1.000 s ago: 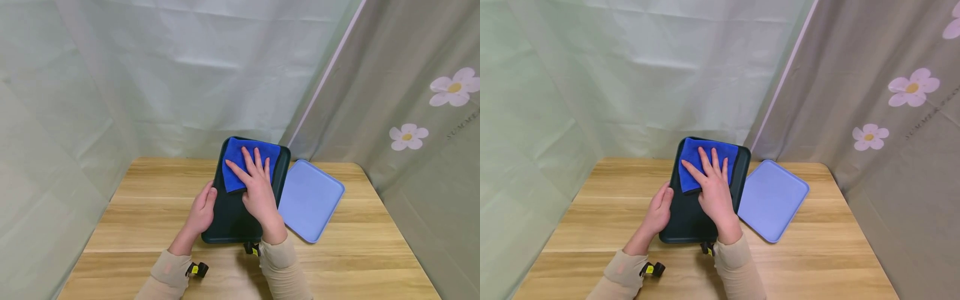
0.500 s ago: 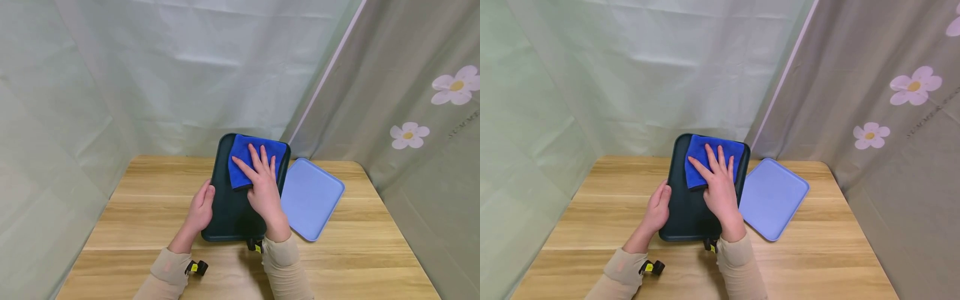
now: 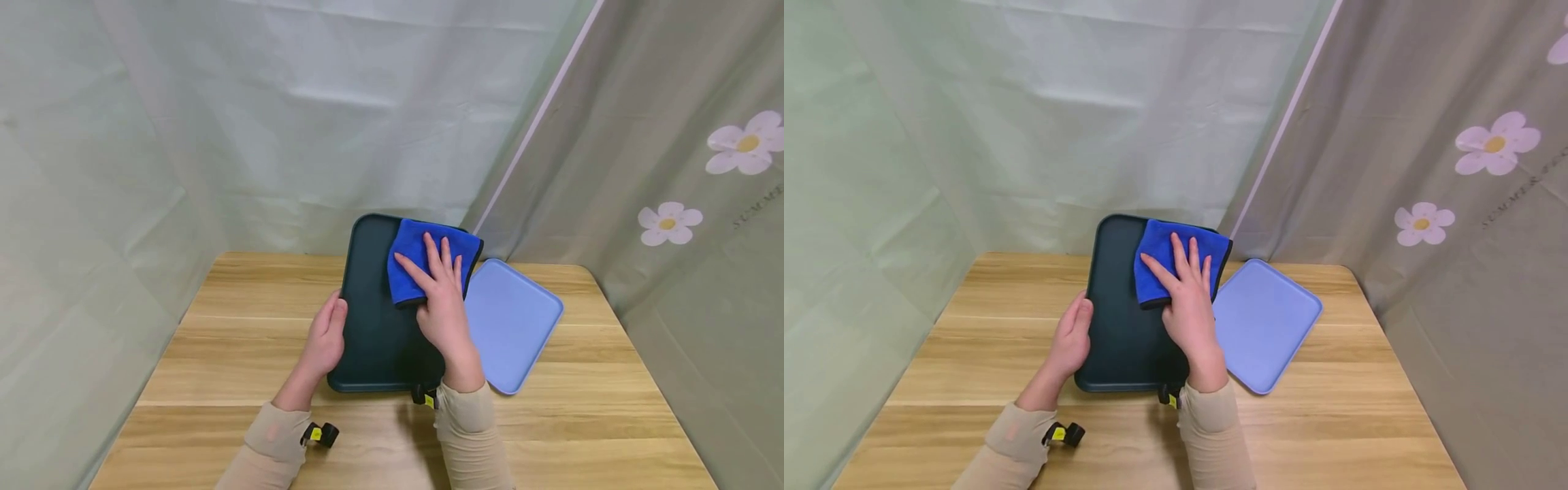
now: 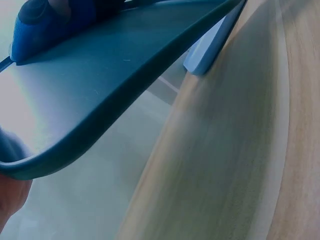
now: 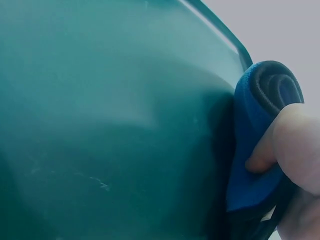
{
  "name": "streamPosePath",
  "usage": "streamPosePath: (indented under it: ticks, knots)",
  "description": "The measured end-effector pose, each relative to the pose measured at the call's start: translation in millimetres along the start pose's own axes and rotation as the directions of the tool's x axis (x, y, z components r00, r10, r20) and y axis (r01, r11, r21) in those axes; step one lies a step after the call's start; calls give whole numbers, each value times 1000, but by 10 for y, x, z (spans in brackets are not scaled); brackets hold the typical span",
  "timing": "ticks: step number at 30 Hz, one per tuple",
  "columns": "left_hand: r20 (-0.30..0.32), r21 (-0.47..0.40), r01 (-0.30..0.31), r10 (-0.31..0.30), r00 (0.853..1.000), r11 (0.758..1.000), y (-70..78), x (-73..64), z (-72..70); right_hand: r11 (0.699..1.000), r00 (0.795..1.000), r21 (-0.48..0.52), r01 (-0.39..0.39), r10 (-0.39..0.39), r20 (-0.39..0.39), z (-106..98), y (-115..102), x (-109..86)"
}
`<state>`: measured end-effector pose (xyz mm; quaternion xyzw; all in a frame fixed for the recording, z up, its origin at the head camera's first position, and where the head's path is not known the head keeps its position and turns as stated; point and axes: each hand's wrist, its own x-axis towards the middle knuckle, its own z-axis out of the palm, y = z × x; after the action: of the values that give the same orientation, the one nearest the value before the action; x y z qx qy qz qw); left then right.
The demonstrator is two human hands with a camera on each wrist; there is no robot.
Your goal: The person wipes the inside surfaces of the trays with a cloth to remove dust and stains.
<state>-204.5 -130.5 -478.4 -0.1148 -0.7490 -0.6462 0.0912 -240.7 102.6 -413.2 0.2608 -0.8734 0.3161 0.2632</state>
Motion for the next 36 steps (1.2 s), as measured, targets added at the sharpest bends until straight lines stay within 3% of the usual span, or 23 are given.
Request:
streamPosePath:
  ticks: [17,26,36]
  knots:
    - [-6,27,-14,14,1000,1000,2,-8,12,995,996,15,-94,94,11,-35,-19,-3]
    - [-22,-10,38,-38,999,999,-1,-17,21,998,999,41,-47,46,28,-41,-63,5]
    - [-6,-39,28,-29,1000,999,-9,-7,41,999,999,46,-14,13,31,-3,-89,5]
